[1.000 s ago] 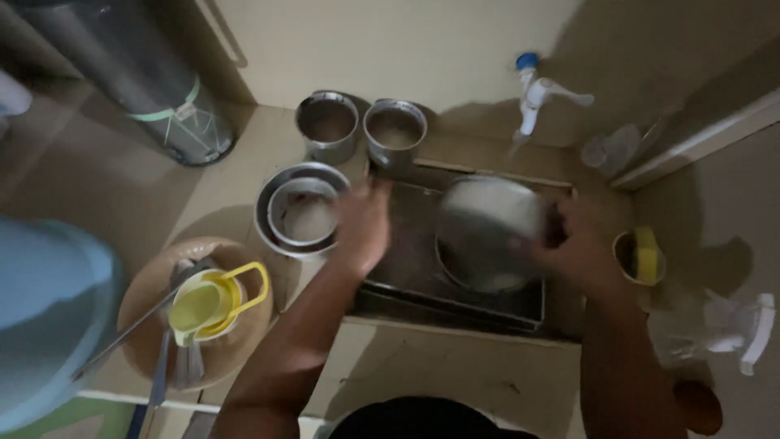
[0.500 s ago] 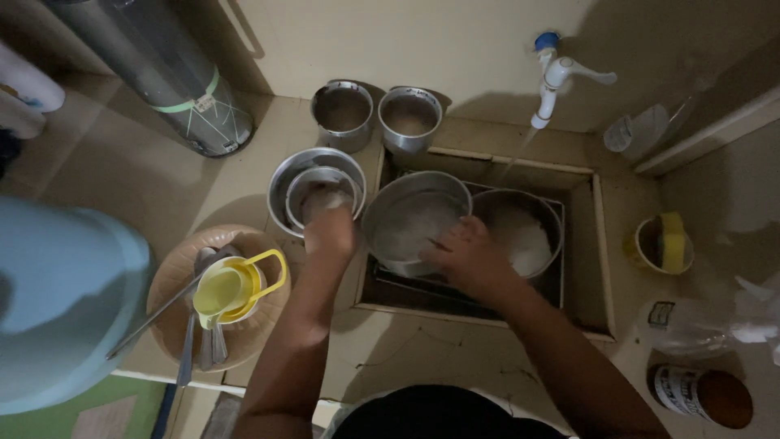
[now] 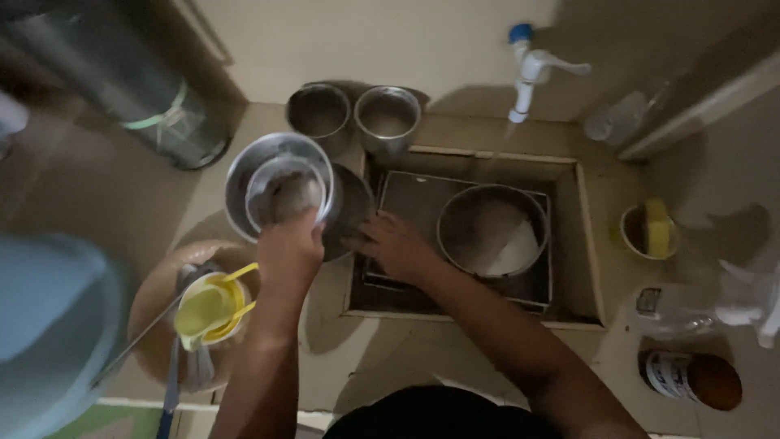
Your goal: Washing various cake pans, utensils, and containers in a kitchen sink.
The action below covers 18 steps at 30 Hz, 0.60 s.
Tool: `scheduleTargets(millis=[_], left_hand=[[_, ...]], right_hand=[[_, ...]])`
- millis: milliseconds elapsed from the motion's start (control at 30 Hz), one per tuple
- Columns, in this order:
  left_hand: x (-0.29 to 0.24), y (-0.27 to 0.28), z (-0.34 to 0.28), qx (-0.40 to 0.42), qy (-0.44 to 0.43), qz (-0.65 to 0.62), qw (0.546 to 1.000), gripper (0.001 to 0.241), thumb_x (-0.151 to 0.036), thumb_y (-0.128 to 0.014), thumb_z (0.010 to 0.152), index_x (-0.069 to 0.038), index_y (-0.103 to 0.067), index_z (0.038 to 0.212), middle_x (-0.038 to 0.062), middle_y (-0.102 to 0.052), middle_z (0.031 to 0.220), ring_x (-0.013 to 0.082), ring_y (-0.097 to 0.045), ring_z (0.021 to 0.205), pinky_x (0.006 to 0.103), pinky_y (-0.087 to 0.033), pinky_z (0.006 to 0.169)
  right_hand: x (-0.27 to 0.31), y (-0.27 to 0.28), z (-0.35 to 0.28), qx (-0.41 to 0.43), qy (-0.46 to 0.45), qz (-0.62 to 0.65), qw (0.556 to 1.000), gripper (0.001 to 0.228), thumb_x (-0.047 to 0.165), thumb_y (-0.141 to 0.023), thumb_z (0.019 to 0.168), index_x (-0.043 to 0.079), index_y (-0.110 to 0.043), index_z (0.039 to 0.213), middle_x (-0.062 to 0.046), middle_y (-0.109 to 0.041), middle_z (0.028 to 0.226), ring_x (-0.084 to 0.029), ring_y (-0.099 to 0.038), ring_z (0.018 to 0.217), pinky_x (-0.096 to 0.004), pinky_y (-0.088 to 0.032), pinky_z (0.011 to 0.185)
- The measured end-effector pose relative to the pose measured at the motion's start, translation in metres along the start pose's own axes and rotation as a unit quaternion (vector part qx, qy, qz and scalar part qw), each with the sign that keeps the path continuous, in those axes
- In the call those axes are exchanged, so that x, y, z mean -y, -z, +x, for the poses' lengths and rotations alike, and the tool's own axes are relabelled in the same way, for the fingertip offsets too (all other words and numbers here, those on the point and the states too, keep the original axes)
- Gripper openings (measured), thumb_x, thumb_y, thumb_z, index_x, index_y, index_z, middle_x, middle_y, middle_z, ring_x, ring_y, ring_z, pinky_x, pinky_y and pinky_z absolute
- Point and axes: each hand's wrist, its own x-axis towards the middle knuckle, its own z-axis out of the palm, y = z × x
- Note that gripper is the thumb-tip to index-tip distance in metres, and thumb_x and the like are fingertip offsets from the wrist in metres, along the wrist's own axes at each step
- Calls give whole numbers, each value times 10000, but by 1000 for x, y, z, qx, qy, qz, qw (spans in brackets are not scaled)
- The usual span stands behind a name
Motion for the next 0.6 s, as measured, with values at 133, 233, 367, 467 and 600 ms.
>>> scheduleTargets(millis=[133, 233, 367, 467, 600], left_hand=[[6, -11, -6, 49, -28, 71, 996, 133, -245, -675, 893, -154, -693, 990, 142, -715, 765, 399, -685, 704, 528, -532, 674], [16, -24, -1, 32, -76, 94, 992, 113, -189, -630, 891, -156, -697, 976, 120, -723, 802, 370, -695, 741, 520, -536, 709], [14, -23, 5, 31, -113, 79, 990, 217, -143, -577, 833, -165, -720, 994, 114, -723, 796, 364, -694, 771, 528, -535, 763], [11, -24, 0, 37, -119, 22, 992, 211, -126, -568, 855, -130, -719, 1003, 136, -722, 823, 371, -694, 777, 527, -522, 705], [4, -31, -6, 139, -78, 6, 987, 279, -119, -578, 798, -147, -748, 1018, 171, -719, 826, 392, -693, 762, 516, -533, 687]], right_hand=[[-11, 15, -45, -25, -198, -42, 979, 469, 191, -719, 801, 102, -669, 1258, -233, -643, 1321, -407, -610, 1178, -545, -405, 1022], [-34, 65, -101, -44, -333, -79, 938, 546, 212, -726, 816, 27, -625, 1319, -265, -635, 1310, -421, -612, 1153, -522, -451, 972], [-66, 140, -154, -69, -494, -125, 858, 667, 239, -736, 837, -74, -567, 1401, -308, -625, 1295, -438, -615, 1120, -490, -511, 906], [-75, 146, -168, 145, -655, -49, 740, 523, 297, -720, 920, -12, -631, 1333, -253, -664, 1280, -391, -637, 1137, -475, -521, 974], [-74, 140, -176, 51, -707, 83, 700, 472, 235, -627, 951, 5, -642, 1363, -217, -698, 1284, -354, -668, 1114, -440, -519, 980]])
